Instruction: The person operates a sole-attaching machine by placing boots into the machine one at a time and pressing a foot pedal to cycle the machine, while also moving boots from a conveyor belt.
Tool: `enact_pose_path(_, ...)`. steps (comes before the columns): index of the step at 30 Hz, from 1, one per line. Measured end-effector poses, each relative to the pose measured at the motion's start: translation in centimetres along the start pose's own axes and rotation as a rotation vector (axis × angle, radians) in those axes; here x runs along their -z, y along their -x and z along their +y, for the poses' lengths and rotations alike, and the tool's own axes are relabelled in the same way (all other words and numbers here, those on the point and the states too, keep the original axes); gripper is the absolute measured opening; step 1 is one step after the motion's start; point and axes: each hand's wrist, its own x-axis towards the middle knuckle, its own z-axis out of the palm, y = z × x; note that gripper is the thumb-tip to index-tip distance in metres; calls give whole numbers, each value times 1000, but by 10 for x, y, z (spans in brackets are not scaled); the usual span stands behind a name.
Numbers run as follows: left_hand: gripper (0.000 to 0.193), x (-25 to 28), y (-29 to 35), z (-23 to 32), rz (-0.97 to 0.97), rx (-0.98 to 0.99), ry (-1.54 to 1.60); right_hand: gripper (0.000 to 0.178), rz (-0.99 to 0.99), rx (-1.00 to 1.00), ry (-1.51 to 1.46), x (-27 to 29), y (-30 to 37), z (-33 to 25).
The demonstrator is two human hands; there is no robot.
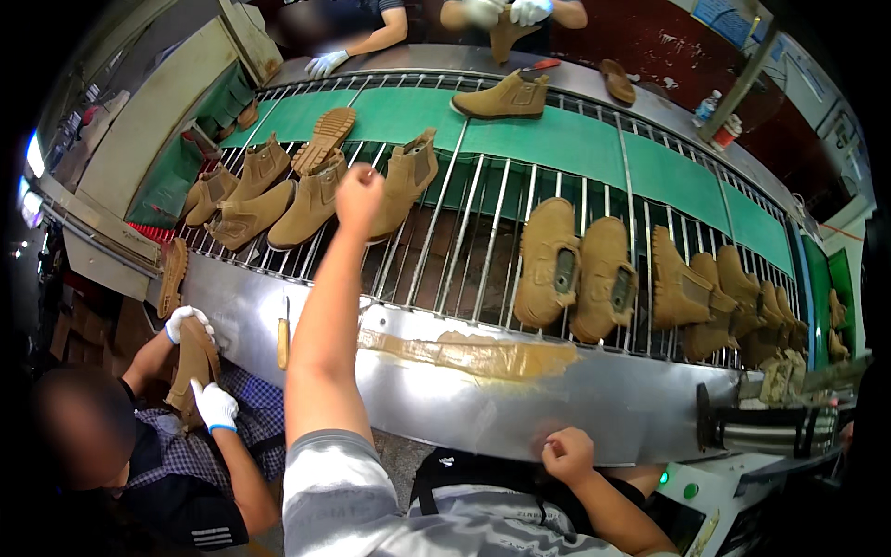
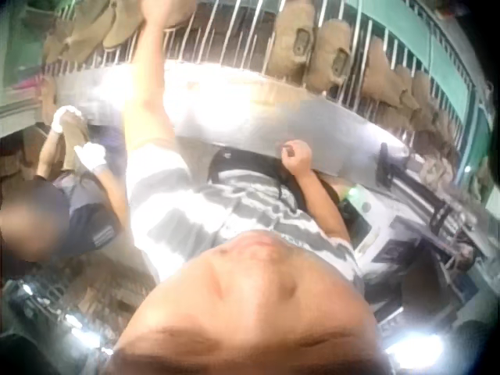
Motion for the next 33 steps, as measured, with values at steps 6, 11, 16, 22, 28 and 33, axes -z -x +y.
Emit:
enact_pose_path(6, 66, 16, -180, -90, -129, 219, -633, 7, -321, 129, 16, -47, -55, -16)
enact_pose_path(11, 101, -14, -218, -161, -385, 379, -942, 10, -356, 15, -84, -33, -66, -23)
enact_pose_path(16, 100, -20, -241, -210, -615, 472, -1006, 17, -321, 102, -102, -34, -69, -13)
enact_pose_path(22, 72, -26, -194, -97, -296, -107, -1282, 16, -316, 95, -78, -27, -57, -18)
enact_pose_path(28, 79, 70, -116, 72, -176, -504, -752, 16, -233, 109, 69, -39, -37, -14)
enact_pose_path(33, 95, 143, 21, 166, -539, 266, 655, 19, -267, -284, -291, -28, -23, -6)
